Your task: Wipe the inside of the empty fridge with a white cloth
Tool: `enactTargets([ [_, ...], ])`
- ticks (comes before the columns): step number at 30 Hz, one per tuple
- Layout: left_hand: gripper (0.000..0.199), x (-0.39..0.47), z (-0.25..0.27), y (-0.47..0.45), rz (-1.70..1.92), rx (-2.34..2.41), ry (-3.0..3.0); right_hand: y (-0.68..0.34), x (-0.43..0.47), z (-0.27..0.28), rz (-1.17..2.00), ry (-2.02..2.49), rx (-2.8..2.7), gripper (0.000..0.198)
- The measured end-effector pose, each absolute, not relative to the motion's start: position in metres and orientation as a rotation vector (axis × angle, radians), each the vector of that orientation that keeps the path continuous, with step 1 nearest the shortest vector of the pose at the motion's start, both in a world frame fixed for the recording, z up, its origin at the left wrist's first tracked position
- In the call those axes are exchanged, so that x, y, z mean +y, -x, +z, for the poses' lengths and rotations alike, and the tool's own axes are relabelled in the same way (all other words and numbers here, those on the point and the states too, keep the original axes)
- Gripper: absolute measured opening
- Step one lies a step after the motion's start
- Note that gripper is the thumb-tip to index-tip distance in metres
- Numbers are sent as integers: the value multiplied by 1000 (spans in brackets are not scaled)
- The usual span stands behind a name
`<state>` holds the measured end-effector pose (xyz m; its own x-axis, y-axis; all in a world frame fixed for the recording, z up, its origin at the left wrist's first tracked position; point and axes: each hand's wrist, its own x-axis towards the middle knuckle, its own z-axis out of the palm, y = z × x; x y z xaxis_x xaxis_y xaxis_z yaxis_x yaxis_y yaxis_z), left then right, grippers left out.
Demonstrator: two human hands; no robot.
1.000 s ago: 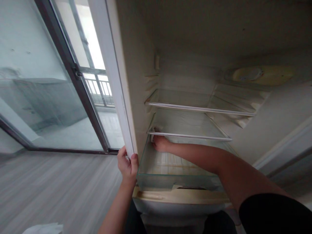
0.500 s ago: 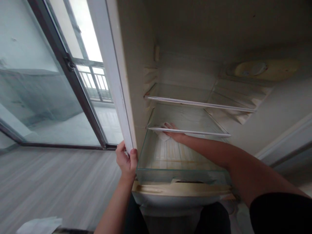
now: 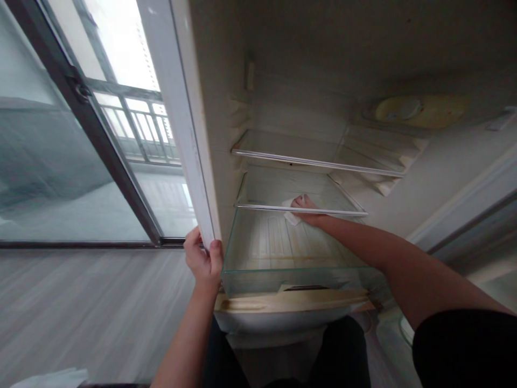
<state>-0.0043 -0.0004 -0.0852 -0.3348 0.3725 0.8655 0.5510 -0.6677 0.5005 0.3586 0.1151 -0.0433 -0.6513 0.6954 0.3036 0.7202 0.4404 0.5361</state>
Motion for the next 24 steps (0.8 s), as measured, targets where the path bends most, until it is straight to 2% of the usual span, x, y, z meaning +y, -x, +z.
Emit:
enactTargets([
  [5,50,-1,-85,4,-2124,-1228,1718,-344,117,-28,-1136,1267,-2732,49],
  [12,45,-1,-84,5,-2125,-1217,1754,-251,130,-40,-812,1242,-2743,51],
  [17,44,-1,-89,8,-2101,-1213,1759,-192,133,-50,-815,1309,-2812,59],
  [20,45,1,-93,9,-2106,-1231,1770,-191,135,-42,-751,1461,-2776,57],
  [24,47,1,-92,8,-2130,-1252,1754,-235,138,-30,-584,1360,-2822,57],
])
